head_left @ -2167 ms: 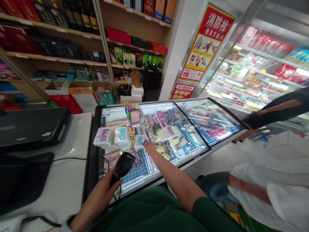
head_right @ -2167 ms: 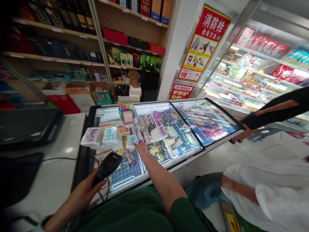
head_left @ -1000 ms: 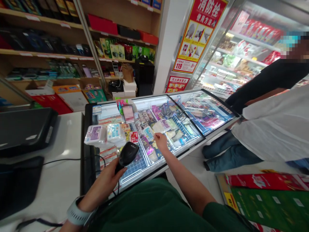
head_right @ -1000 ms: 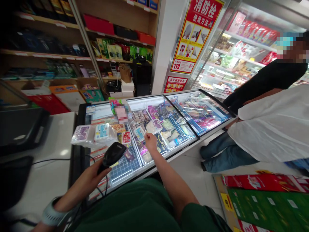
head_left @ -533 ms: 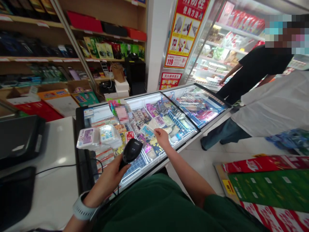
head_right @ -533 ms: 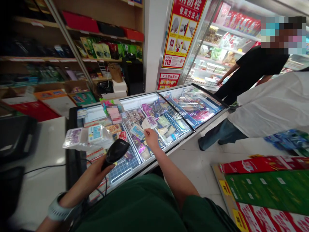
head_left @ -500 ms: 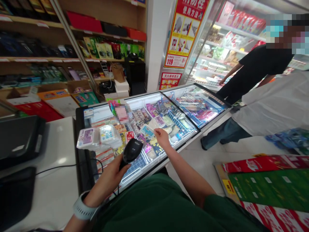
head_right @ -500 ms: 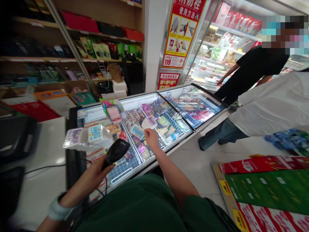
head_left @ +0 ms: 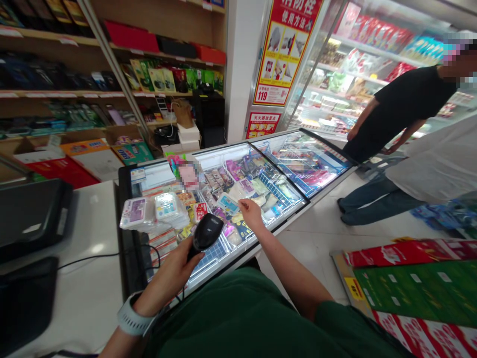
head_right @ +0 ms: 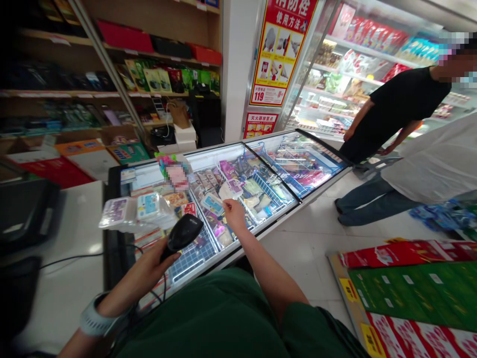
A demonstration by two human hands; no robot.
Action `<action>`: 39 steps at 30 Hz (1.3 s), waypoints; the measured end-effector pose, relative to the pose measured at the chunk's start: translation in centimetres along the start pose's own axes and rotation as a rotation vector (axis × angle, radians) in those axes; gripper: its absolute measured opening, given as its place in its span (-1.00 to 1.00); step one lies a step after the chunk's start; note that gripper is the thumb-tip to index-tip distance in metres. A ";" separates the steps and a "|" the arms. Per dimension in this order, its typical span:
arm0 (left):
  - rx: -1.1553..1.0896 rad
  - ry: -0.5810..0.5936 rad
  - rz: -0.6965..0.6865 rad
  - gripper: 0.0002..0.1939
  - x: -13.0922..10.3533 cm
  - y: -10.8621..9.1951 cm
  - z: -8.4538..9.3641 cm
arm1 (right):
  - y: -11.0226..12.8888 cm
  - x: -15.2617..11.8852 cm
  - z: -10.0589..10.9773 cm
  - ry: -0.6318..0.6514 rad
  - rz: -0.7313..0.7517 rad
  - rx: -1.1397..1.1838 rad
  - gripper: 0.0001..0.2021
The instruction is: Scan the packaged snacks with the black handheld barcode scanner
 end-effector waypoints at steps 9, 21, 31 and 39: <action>0.005 0.024 -0.002 -0.53 0.0 -0.1 -0.1 | -0.2 0.0 0.2 -0.006 0.021 -0.002 -0.83; 0.004 0.035 0.015 -0.50 0.1 0.0 -0.3 | 0.2 -0.1 0.4 -0.012 0.042 -0.007 -0.83; 0.010 0.046 0.016 -0.50 0.0 0.0 -0.5 | -0.1 -0.1 0.3 -0.009 0.043 -0.011 -0.82; 0.010 0.035 0.012 -0.46 0.2 -0.1 -0.4 | -0.3 0.0 0.3 -0.004 0.037 -0.003 -0.83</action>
Point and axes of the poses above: each hand's wrist, its own x-axis towards the middle knuckle, its own z-axis out of the back of the hand, y = z × x, the point moved 6 cm from there along x, towards the middle knuckle, and after that the axes turned 10 degrees about x, right-handed, at the moved point
